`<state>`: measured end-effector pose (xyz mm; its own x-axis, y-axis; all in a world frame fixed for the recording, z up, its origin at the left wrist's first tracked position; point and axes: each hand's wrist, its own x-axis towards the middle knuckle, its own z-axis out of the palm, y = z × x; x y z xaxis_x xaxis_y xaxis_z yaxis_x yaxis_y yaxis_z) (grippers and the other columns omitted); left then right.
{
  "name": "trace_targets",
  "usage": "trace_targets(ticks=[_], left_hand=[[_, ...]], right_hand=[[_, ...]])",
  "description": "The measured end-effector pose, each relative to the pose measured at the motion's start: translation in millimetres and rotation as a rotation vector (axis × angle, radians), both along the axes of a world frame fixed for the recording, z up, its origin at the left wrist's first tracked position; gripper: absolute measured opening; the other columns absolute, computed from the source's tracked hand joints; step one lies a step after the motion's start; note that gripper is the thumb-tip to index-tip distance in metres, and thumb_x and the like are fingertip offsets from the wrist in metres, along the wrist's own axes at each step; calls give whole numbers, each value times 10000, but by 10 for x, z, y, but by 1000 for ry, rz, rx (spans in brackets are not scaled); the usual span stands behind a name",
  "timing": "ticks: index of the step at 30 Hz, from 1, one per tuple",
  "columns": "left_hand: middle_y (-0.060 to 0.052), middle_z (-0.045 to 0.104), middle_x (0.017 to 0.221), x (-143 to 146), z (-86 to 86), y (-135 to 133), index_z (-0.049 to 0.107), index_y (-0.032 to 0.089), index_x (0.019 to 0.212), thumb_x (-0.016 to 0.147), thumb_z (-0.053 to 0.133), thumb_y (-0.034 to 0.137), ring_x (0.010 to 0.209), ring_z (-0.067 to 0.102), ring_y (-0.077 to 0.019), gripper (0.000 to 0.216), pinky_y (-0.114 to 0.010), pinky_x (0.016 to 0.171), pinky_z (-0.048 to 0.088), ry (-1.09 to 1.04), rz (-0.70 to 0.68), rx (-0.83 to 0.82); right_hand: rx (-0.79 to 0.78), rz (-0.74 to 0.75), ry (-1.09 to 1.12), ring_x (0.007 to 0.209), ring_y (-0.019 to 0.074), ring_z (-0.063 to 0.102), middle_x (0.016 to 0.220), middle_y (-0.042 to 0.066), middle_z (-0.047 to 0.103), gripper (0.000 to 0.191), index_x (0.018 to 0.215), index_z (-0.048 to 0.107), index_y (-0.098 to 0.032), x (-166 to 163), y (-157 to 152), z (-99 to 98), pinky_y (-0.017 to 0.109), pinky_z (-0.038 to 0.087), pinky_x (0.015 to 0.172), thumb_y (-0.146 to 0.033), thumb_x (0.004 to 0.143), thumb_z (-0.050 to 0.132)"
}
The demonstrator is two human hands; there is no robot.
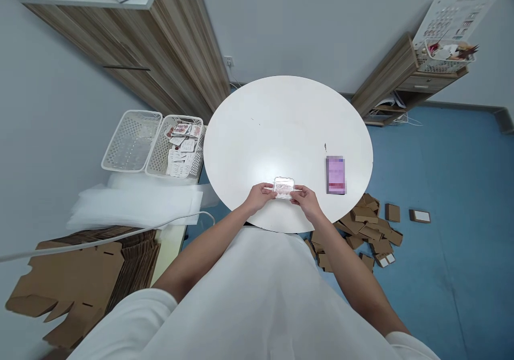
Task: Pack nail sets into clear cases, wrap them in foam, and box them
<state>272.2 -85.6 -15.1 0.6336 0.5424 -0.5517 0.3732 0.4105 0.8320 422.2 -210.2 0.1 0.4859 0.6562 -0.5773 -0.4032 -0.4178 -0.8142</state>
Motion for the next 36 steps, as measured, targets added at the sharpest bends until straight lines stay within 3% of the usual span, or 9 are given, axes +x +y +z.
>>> trace_targets(ticks=[5, 11, 19, 22, 25, 29, 36], left_hand=[[-55, 651, 846, 17, 8, -1, 470, 190, 1151, 674, 678, 325, 777, 632, -166, 538, -345, 781, 464, 6, 8, 63], [-65, 624, 909, -28, -75, -8, 521, 197, 1130, 746, 588, 289, 777, 606, -151, 399, -331, 780, 461, -4, -8, 228], [-102, 490, 1192, -241, -43, 192, 512, 219, 1163, 735, 601, 330, 957, 549, -205, 451, -335, 810, 444, 70, 138, 272], [-112, 460, 1192, -354, -67, 377, 527, 207, 1142, 715, 621, 317, 1047, 484, -230, 451, -322, 796, 443, 133, 217, 308], [-104, 475, 1150, -483, -98, 625, 533, 203, 1135, 706, 625, 305, 1008, 492, -215, 450, -306, 792, 439, 160, 247, 320], [-102, 496, 1112, -662, -131, 1032, 525, 193, 1147, 714, 609, 284, 945, 519, -198, 451, -302, 779, 442, 183, 213, 360], [-128, 514, 1141, -860, -306, 1785, 457, 144, 1209, 690, 630, 223, 991, 511, -204, 552, -302, 784, 444, 225, 270, 398]], right_hand=[[1, 25, -86, 626, 127, 595, 726, -11, 608, 417, 995, 480, -215, -14, 29, -25, 335, 504, 700, -357, 643, 652], [-50, 85, -282, 698, 136, 592, 879, 11, 588, 388, 1035, 471, -228, -109, 109, -85, 333, 484, 699, -366, 685, 569], [-76, 178, -330, 922, 183, 559, 1203, 75, 447, 535, 1194, 425, -256, -411, 510, -25, 340, 473, 773, -337, 682, 554], [-91, 200, -316, 1010, 202, 515, 1219, 76, 426, 555, 1198, 436, -258, -543, 781, -63, 341, 460, 804, -319, 662, 564], [-112, 214, -318, 1039, 207, 486, 1212, 72, 439, 524, 1163, 477, -243, -673, 1097, -117, 340, 443, 827, -304, 649, 557], [-102, 266, -314, 977, 189, 505, 1139, 58, 514, 518, 1146, 503, -225, -840, 1564, -157, 332, 435, 816, -275, 631, 540], [13, 307, -336, 837, 150, 527, 998, 16, 592, 430, 1037, 566, -224, -1088, 2300, -255, 270, 436, 733, -207, 619, 467]])
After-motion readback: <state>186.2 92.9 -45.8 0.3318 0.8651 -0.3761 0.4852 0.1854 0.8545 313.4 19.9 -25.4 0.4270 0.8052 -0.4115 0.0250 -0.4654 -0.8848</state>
